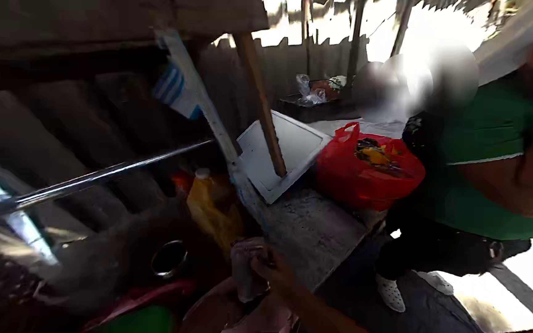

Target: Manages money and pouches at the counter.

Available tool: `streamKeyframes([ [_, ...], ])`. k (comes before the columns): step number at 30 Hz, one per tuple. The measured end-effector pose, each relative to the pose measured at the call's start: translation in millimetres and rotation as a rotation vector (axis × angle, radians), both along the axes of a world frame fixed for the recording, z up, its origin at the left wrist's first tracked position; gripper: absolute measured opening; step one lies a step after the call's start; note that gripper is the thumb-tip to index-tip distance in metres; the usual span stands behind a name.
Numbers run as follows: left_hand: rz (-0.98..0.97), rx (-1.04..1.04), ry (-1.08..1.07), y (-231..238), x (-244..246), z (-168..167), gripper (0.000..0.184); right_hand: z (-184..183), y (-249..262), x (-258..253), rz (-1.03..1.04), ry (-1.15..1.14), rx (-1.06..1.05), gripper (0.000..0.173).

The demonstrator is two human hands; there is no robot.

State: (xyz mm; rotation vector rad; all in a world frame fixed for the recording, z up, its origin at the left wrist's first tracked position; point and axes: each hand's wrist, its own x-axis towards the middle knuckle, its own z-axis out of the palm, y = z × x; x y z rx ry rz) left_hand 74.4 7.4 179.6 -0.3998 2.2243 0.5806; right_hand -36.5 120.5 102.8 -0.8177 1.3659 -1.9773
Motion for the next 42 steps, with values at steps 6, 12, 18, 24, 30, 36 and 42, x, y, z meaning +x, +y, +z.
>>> streamKeyframes([
  [6,0.105,-0.048,-0.018,-14,-3,-44,0.051,-19,-12,-1,0.033,-0.042,0.104,0.06],
  [12,0.053,-0.043,-0.018,-17,2,-25,0.041,-14,-12,12,-0.073,-0.07,0.08,0.065],
  [18,0.097,-0.101,0.008,-25,10,-36,0.044,-17,4,45,-0.165,0.049,0.122,0.063],
  [24,0.0,-0.071,-0.068,-14,20,-23,0.03,-20,5,46,-0.196,0.012,0.138,0.057],
  [30,-0.146,-0.076,-0.201,10,25,-33,0.037,-7,-2,45,-0.252,-0.235,0.132,0.054],
  [36,-0.19,-0.06,-0.218,4,29,-47,0.04,-19,4,46,-0.275,-0.287,0.084,0.051],
  [42,-0.251,0.015,-0.088,-25,27,-37,0.033,-15,17,40,0.035,0.137,-0.026,0.055],
])
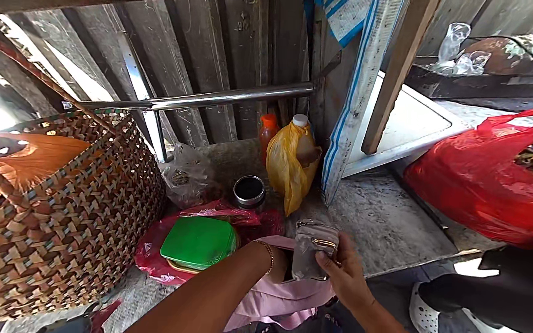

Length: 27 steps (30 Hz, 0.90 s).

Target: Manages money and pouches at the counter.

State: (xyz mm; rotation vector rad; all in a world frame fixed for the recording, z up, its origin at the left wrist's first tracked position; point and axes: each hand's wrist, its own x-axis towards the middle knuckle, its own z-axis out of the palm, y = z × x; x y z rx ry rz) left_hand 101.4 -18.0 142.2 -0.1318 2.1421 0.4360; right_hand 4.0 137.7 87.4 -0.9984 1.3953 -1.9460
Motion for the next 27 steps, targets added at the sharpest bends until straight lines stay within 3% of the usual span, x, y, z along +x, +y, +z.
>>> streamKeyframes([
  [7,0.073,-0.043,-0.085,20,16,52,0.067,-4,-17,10,-0.111,0.074,0.078,0.049],
  [9,0.046,-0.096,-0.062,17,25,53,0.061,-9,-14,8,-0.058,0.13,0.026,0.049],
  [12,-0.017,-0.148,-0.032,11,38,50,0.031,-13,-9,3,0.124,0.327,-0.019,0.05],
  [17,-0.039,-0.136,0.027,18,49,55,0.038,-19,-27,10,0.005,0.595,0.145,0.05],
  [20,0.056,-0.167,0.023,19,53,67,0.038,-32,-30,7,0.025,0.685,0.094,0.048],
  [24,0.11,-0.21,0.017,12,64,66,0.033,-19,-17,-14,0.217,1.122,0.144,0.037],
  [27,0.099,-0.212,0.026,20,61,67,0.028,4,-18,-8,0.239,1.468,0.349,0.037],
])
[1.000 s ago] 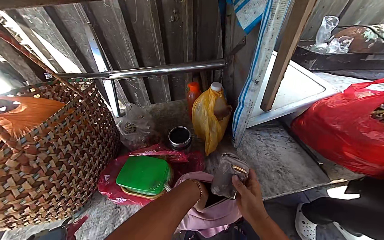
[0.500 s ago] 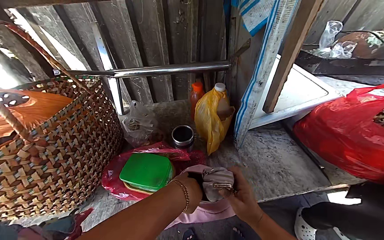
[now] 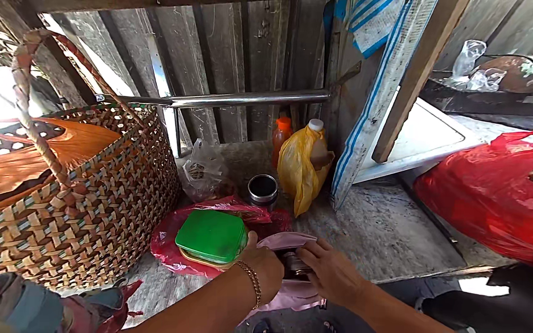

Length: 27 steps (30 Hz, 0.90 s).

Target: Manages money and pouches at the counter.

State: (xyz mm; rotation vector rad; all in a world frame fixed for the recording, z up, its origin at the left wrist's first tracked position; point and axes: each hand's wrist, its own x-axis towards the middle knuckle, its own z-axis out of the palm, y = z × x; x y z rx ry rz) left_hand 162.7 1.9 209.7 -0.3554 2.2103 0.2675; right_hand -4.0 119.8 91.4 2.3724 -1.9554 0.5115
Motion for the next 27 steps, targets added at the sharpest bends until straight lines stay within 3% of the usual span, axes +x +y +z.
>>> streamKeyframes([
  [5,-0.065,-0.036,-0.054,18,-10,25,0.022,62,-30,33,-0.26,0.149,0.725,0.045],
  [10,-0.049,0.046,0.163,6,7,1,0.033,64,-35,43,-0.339,0.184,0.986,0.046],
  [13,-0.049,0.152,0.357,-1,19,-18,0.033,69,-32,37,-0.324,0.106,0.987,0.047],
  [16,-0.05,0.259,0.58,-8,29,-36,0.03,74,-32,32,-0.114,-0.074,0.9,0.071],
  [17,-0.056,0.279,0.644,-9,32,-42,0.028,72,-34,34,-0.029,-0.099,0.883,0.069],
  [20,-0.107,0.306,0.85,-11,42,-57,0.022,64,-46,47,0.089,-0.096,0.91,0.037],
  [23,-0.139,0.319,1.036,-13,53,-72,0.02,60,-55,63,-0.038,-0.099,1.013,0.041],
  [27,-0.103,0.27,1.139,-12,63,-78,0.017,47,-54,77,-0.12,-0.166,0.974,0.041],
])
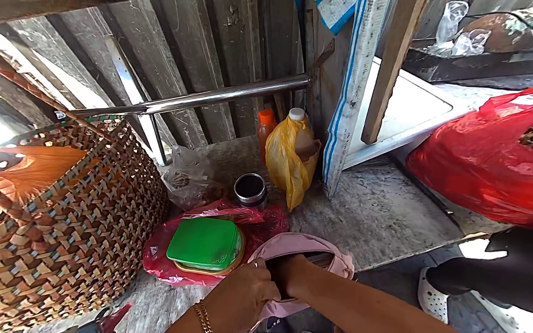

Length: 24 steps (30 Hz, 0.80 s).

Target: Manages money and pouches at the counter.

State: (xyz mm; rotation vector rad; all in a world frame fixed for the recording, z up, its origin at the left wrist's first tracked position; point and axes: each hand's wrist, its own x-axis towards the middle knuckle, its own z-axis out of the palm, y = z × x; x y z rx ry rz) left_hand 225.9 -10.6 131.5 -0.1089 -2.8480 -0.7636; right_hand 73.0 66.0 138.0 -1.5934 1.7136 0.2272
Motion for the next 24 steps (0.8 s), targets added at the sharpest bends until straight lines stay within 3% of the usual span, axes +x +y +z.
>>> streamKeyframes([
  [3,0.026,0.006,0.003,2,3,-3,0.018,-4,4,7,-0.002,-0.001,-0.053,0.04],
  [8,0.006,0.028,-0.041,0,4,1,0.018,13,-4,-5,0.162,-0.033,0.15,0.04],
  [14,-0.013,-0.021,-0.181,-3,-1,8,0.018,-19,-16,-51,0.114,-0.214,-0.039,0.031],
  [17,0.042,-0.08,-0.052,-4,-3,0,0.018,-29,-5,-51,0.087,-0.263,-0.258,0.031],
  [21,0.075,-0.027,0.02,-7,-6,1,0.017,-44,0,-44,-0.033,-0.191,-0.414,0.034],
  [24,0.108,-0.026,0.015,-12,-4,-2,0.019,-43,1,-41,0.06,-0.069,-0.313,0.033],
])
